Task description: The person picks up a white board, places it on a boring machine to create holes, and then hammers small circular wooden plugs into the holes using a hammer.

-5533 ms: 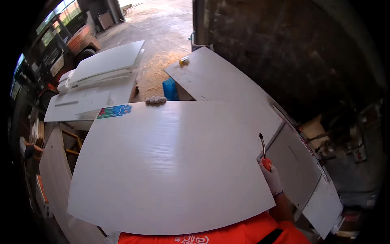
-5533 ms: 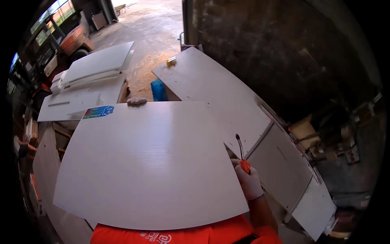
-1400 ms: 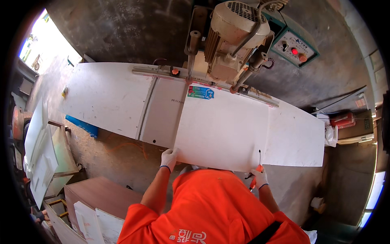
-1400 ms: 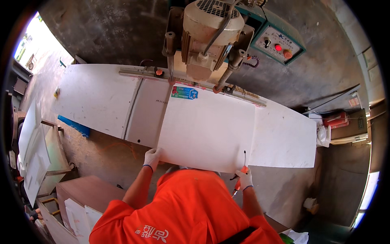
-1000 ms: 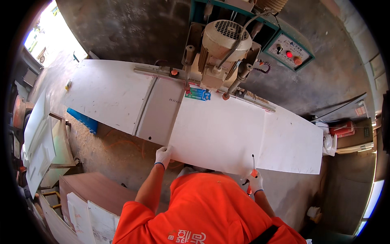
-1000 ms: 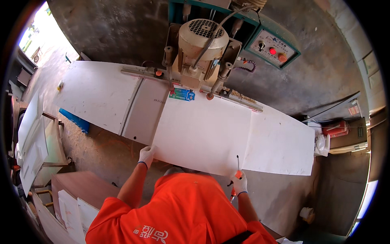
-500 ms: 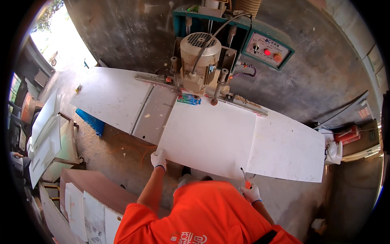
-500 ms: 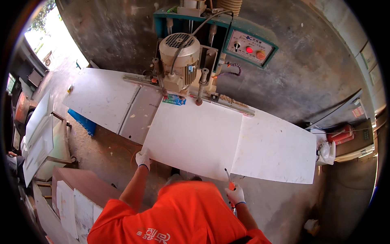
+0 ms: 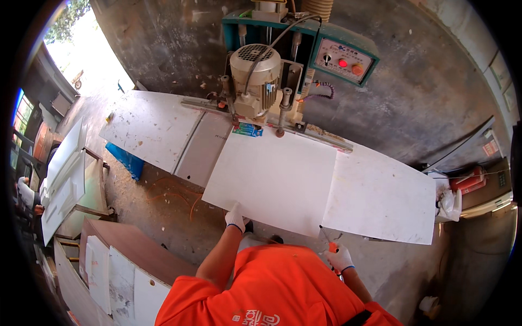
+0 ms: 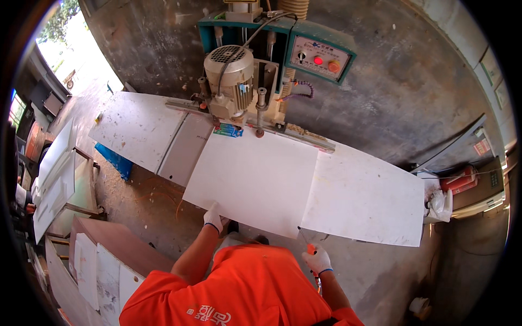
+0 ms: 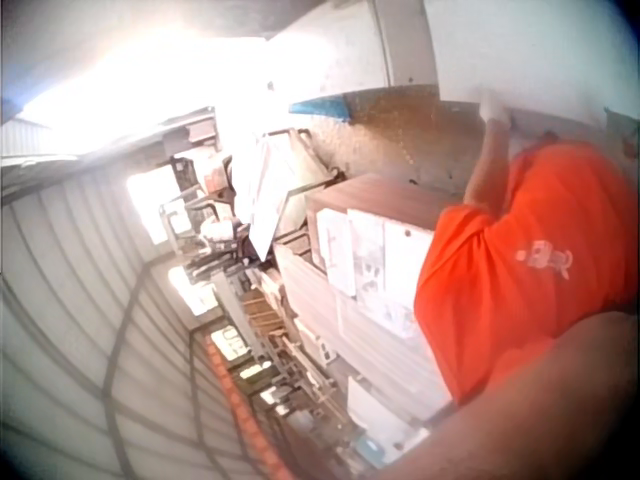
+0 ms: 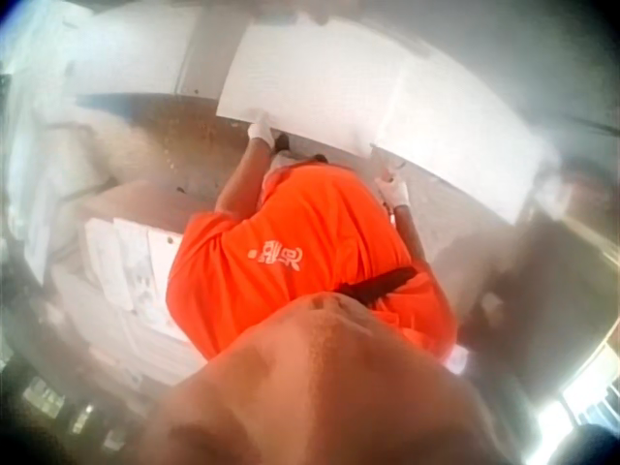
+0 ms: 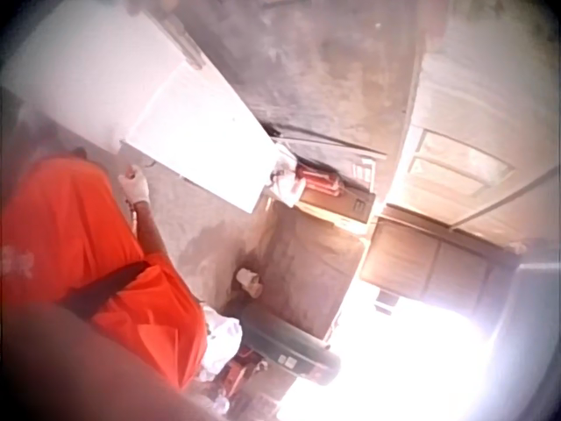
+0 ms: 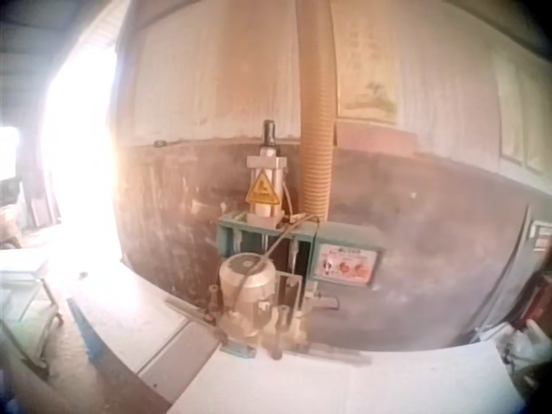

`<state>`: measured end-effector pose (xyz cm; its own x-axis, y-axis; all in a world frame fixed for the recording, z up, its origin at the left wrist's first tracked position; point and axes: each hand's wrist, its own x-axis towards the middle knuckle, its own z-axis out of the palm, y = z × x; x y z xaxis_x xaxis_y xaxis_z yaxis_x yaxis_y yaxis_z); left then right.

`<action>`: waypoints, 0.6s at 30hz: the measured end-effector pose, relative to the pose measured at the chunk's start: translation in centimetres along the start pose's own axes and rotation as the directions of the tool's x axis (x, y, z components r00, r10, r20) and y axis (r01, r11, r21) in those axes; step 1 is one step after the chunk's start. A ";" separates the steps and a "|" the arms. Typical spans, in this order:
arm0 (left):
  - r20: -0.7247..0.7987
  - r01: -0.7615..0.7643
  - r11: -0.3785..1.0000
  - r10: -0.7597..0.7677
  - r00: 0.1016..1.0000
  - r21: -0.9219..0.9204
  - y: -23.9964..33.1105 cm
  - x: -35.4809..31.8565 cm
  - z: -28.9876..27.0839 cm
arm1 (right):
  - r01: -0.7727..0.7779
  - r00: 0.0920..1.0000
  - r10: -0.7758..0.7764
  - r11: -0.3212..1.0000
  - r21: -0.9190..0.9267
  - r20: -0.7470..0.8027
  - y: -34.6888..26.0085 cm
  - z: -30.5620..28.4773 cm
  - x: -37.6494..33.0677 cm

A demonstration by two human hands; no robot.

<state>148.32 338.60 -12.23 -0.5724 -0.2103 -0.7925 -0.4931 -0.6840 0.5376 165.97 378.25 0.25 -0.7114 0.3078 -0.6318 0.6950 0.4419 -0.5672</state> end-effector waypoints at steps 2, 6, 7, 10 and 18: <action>0.005 0.053 0.999 -0.053 0.999 0.010 0.3 1.4 0.1 | 0.050 0.999 -0.051 0.996 -0.077 -0.005 1.6 0.2 0.9; 0.044 0.119 0.991 -0.116 0.992 -0.066 1.0 1.4 -0.6 | -0.041 0.993 0.064 0.973 -0.225 0.096 -3.4 -0.5 -0.5; 0.082 0.141 0.988 -0.136 0.987 -0.063 0.9 1.6 -0.8 | -0.029 0.993 0.045 0.989 -0.144 0.109 -3.3 -0.5 0.3; 0.091 0.179 0.984 -0.178 0.980 -0.005 0.8 1.5 -1.7 | -0.025 0.982 0.003 0.993 0.117 0.187 -2.5 0.9 3.7; 0.003 0.163 0.983 -0.163 0.987 -0.079 5.3 0.8 -7.3 | -0.053 0.919 -0.104 0.922 0.383 0.380 -12.4 5.8 6.9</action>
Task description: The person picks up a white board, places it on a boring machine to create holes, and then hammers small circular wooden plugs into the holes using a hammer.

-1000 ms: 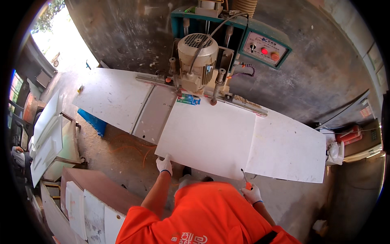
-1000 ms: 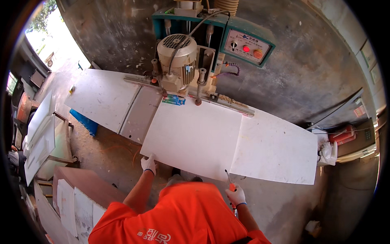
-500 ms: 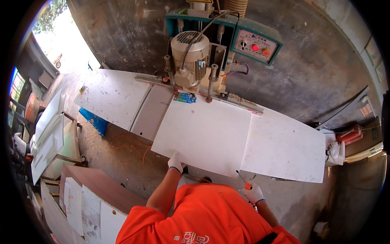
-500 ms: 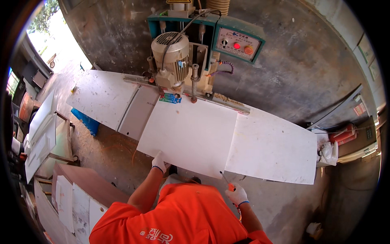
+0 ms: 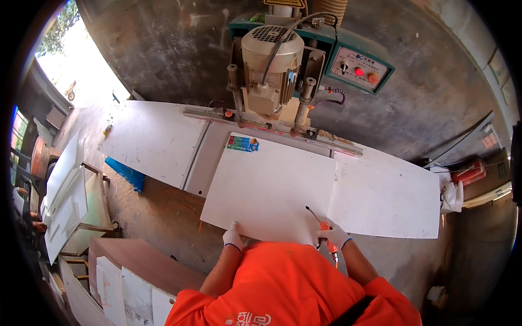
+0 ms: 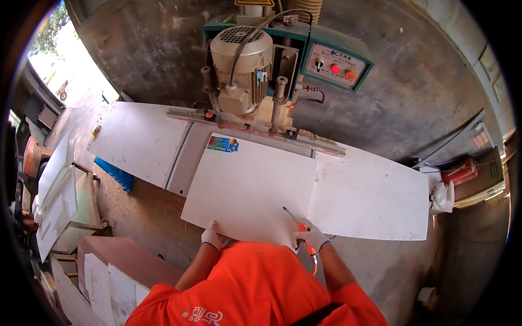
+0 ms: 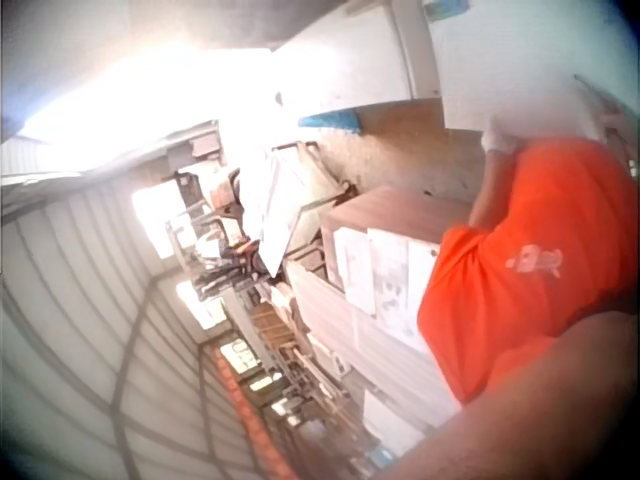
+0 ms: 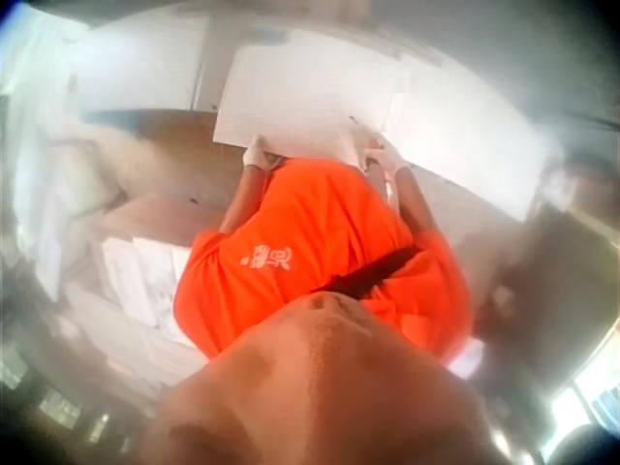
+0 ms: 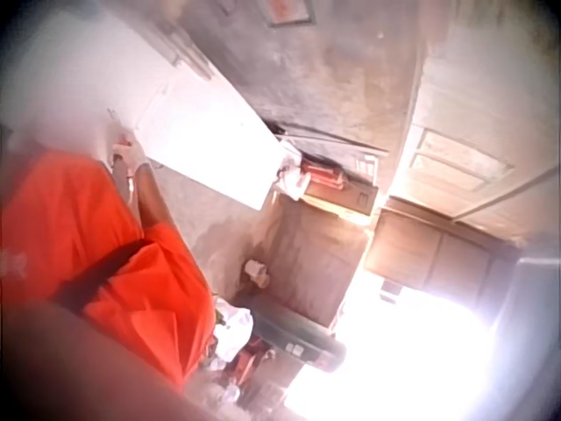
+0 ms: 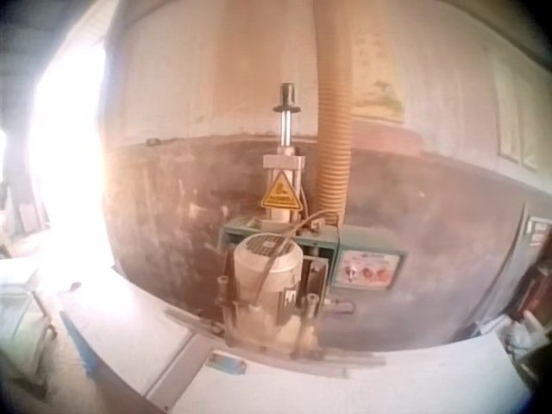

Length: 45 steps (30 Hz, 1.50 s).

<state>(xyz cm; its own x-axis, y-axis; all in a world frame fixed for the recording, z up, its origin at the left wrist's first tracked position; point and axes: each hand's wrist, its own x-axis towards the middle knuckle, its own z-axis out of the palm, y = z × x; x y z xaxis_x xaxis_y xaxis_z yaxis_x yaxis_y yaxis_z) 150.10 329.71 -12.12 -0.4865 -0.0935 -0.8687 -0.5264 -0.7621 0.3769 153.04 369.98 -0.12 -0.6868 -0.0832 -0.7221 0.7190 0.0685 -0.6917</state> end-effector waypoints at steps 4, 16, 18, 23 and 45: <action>-0.028 -0.058 0.996 0.059 0.998 0.064 6.5 2.1 -1.5 | 0.075 0.997 -0.071 0.986 -0.148 0.034 -3.5 4.9 3.6; -0.044 -0.096 0.991 0.101 0.994 0.097 16.8 5.7 -1.4 | 0.068 0.995 -0.064 0.996 -0.061 0.073 -8.6 10.9 10.4; -0.013 -0.087 0.992 0.089 0.996 0.088 17.4 5.7 -1.4 | 0.093 0.994 -0.088 0.992 -0.084 0.063 -8.6 11.1 10.8; -0.006 -0.069 0.997 0.069 0.998 0.034 18.8 6.7 -2.6 | 0.022 0.995 -0.010 0.991 -0.130 0.095 -10.2 12.5 10.7; -0.012 -0.089 0.988 0.092 0.996 0.126 19.8 5.3 -2.4 | -0.021 0.996 0.040 0.976 -0.217 0.082 -11.5 12.8 10.6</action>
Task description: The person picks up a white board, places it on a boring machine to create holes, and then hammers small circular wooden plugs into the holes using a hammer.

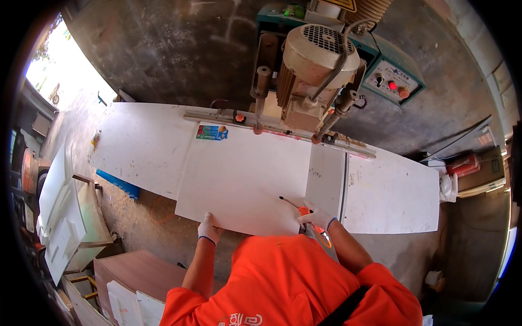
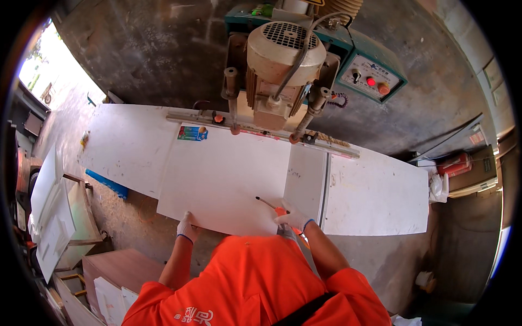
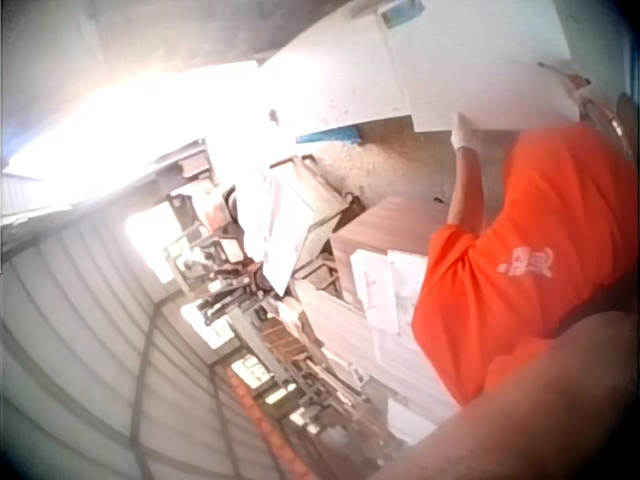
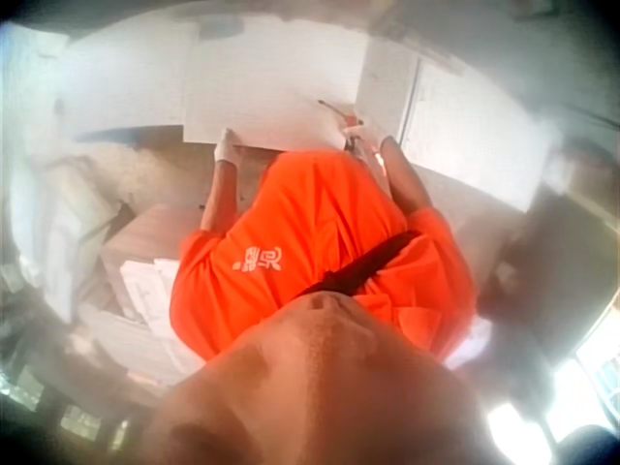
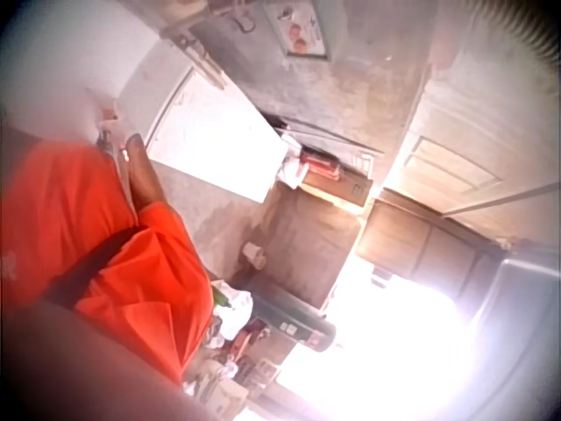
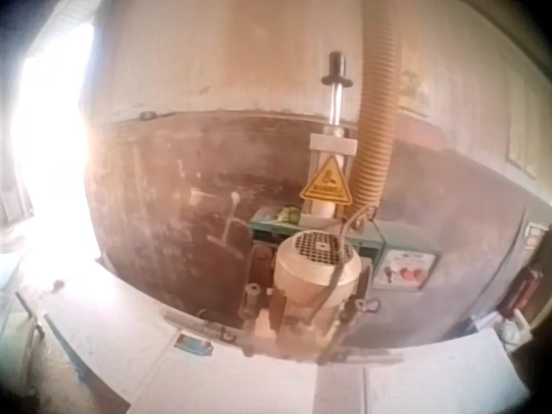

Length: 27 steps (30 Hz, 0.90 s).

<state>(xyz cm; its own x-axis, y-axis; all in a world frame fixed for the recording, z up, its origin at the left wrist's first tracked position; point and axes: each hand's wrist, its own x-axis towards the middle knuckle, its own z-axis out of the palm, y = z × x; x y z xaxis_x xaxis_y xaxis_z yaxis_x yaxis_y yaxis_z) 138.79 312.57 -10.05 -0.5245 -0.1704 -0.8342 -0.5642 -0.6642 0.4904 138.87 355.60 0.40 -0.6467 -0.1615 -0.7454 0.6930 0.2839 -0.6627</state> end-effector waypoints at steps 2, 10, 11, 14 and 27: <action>-0.017 -0.003 1.000 0.003 1.000 0.006 0.2 0.1 0.1 | 0.010 1.000 -0.011 1.000 -0.020 -0.011 0.5 -0.2 0.4; -0.029 0.005 1.000 -0.005 1.000 -0.006 -0.5 1.8 -1.1 | -0.024 0.998 0.021 0.998 0.062 0.051 2.3 0.0 0.9; -0.039 0.006 1.000 -0.007 0.999 -0.016 -0.5 1.4 -0.9 | -0.025 1.000 0.024 0.999 0.032 0.009 2.0 0.3 0.0; -0.053 0.001 0.999 -0.003 0.999 -0.036 -0.2 0.3 0.2 | -0.003 0.990 -0.007 0.998 -0.069 -0.141 3.0 0.5 -1.6; -0.196 -0.218 0.975 0.206 0.959 -0.038 -2.2 1.5 1.3 | -0.036 0.872 -0.083 0.972 -0.233 -0.483 12.3 -5.2 -5.1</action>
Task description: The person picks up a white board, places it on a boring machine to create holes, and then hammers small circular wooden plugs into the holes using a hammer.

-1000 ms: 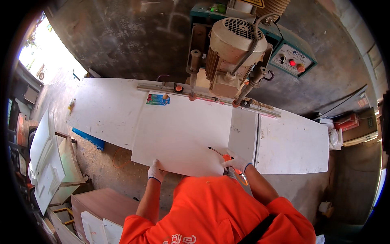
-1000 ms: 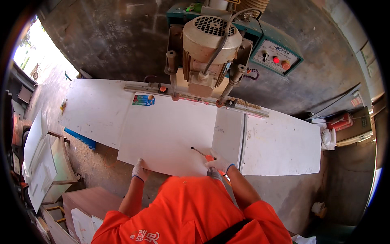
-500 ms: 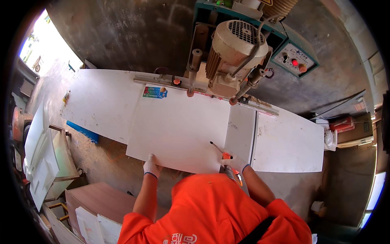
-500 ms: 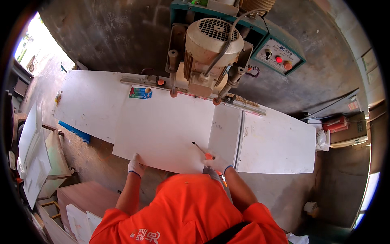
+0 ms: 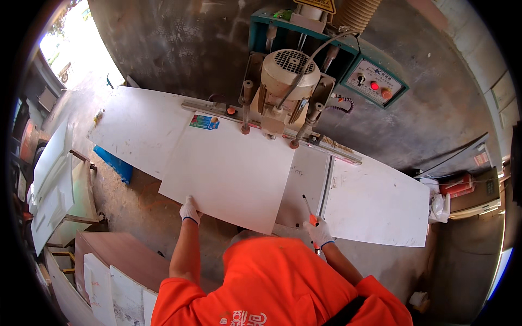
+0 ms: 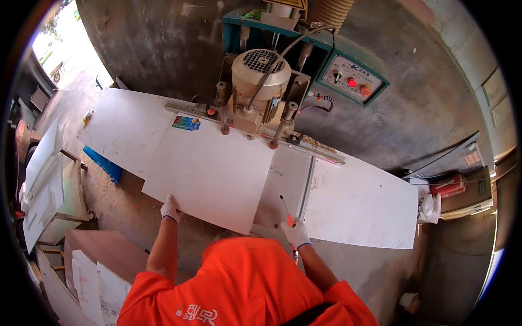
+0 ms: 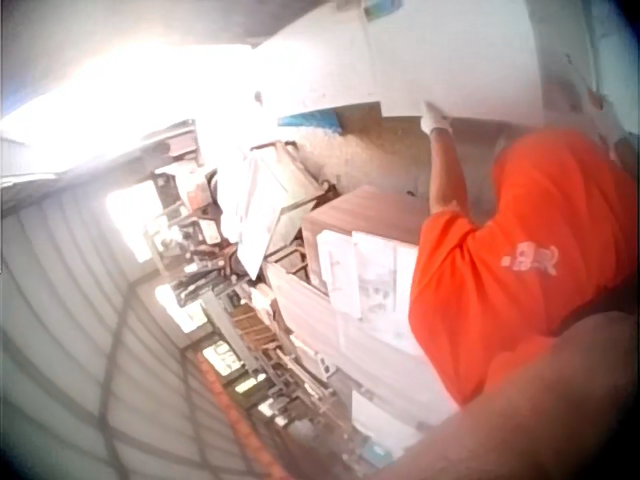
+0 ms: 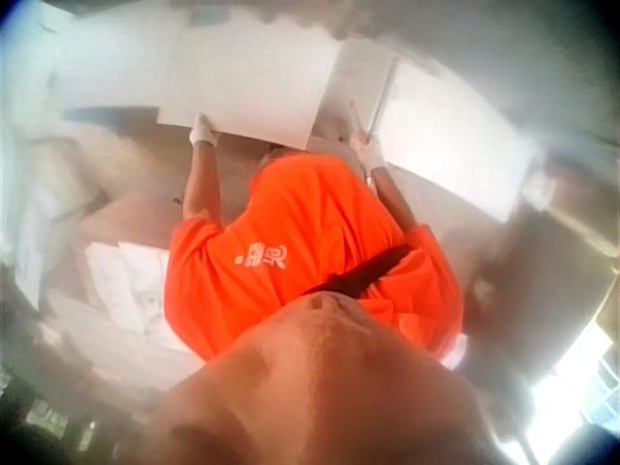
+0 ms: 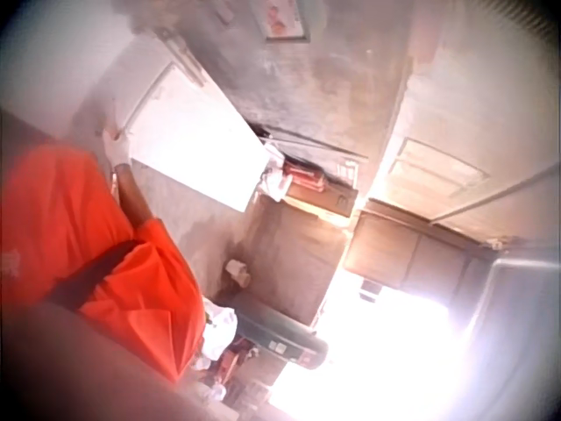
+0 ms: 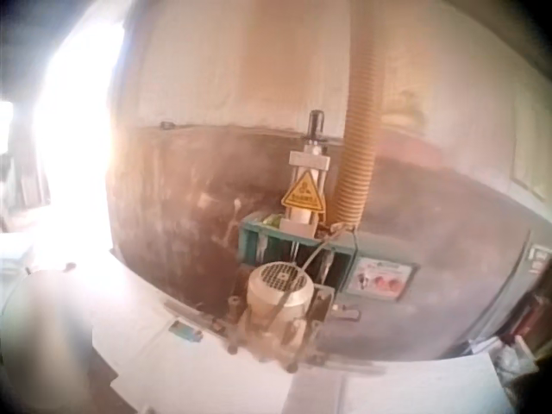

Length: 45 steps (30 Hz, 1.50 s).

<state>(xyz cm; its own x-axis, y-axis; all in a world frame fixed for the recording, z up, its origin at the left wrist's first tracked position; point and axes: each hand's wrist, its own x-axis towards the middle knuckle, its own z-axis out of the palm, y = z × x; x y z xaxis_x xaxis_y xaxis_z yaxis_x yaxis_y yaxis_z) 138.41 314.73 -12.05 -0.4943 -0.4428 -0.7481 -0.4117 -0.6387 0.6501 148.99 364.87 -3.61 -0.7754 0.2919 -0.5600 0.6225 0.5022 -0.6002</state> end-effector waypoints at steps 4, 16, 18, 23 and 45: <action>0.014 0.007 1.000 -0.007 1.000 0.006 -4.0 -4.8 1.4 | -0.017 1.000 0.018 1.000 -0.014 0.017 4.8 -2.5 -1.7; -0.031 0.285 0.957 -0.284 0.958 0.045 -23.8 -20.9 -2.4 | 0.050 0.991 -0.053 0.998 0.031 0.122 11.4 -7.3 -6.0; 0.059 0.304 0.951 -0.307 0.950 0.054 -23.5 -21.2 -2.6 | 0.077 0.989 -0.075 0.997 -0.009 0.124 11.9 -7.5 -4.9; 0.282 0.273 0.962 -0.259 0.924 -0.014 -22.3 -19.7 -0.9 | -0.078 0.976 0.080 0.997 -0.014 0.203 6.9 -8.7 -5.9; -0.109 0.071 0.997 -0.068 0.992 0.024 -14.5 -15.1 -11.0 | 0.373 0.848 -0.111 0.819 -0.435 0.518 -15.5 -3.5 -3.8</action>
<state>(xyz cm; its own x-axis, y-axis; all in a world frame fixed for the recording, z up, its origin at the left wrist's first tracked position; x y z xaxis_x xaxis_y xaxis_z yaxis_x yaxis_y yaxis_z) 160.27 323.78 -11.68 -0.3791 -0.4640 -0.8006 -0.4642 -0.6531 0.5983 141.92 358.85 9.84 -0.6719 -0.2297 -0.7042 0.1747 0.8747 -0.4520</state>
